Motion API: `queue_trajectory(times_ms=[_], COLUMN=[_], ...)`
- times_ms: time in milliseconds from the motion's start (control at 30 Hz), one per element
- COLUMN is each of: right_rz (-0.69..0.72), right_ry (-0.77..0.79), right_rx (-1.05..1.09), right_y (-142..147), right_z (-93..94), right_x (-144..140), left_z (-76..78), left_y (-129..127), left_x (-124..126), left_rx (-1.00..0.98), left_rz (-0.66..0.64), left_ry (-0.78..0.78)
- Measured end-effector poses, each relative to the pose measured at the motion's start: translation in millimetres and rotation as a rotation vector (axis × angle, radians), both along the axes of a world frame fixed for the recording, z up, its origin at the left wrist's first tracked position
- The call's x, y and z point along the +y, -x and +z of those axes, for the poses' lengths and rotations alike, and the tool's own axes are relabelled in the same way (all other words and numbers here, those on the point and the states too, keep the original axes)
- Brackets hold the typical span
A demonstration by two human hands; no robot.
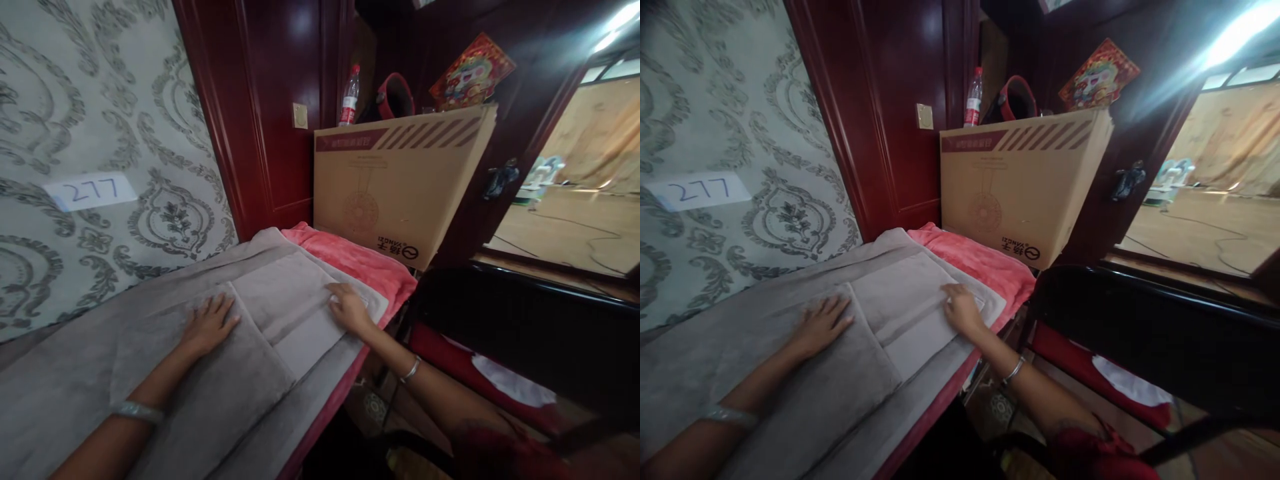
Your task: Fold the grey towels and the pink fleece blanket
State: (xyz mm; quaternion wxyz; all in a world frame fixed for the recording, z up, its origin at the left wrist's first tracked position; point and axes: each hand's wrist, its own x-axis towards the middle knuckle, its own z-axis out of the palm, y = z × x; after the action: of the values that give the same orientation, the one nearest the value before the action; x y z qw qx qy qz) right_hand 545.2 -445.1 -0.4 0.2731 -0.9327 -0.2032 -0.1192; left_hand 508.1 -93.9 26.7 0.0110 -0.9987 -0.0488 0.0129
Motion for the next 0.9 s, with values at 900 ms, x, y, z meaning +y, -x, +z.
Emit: queue_trajectory(times_ms=[900], right_rz=[-0.117], right_ry=[-0.886], right_rx=[0.448], right_y=[-37], right_z=[-16.3], right_x=[-47], left_z=[-19.8], left_y=[34], left_x=[-28], left_rx=[-0.117], left_rz=[-0.078], left_ry=[-0.016])
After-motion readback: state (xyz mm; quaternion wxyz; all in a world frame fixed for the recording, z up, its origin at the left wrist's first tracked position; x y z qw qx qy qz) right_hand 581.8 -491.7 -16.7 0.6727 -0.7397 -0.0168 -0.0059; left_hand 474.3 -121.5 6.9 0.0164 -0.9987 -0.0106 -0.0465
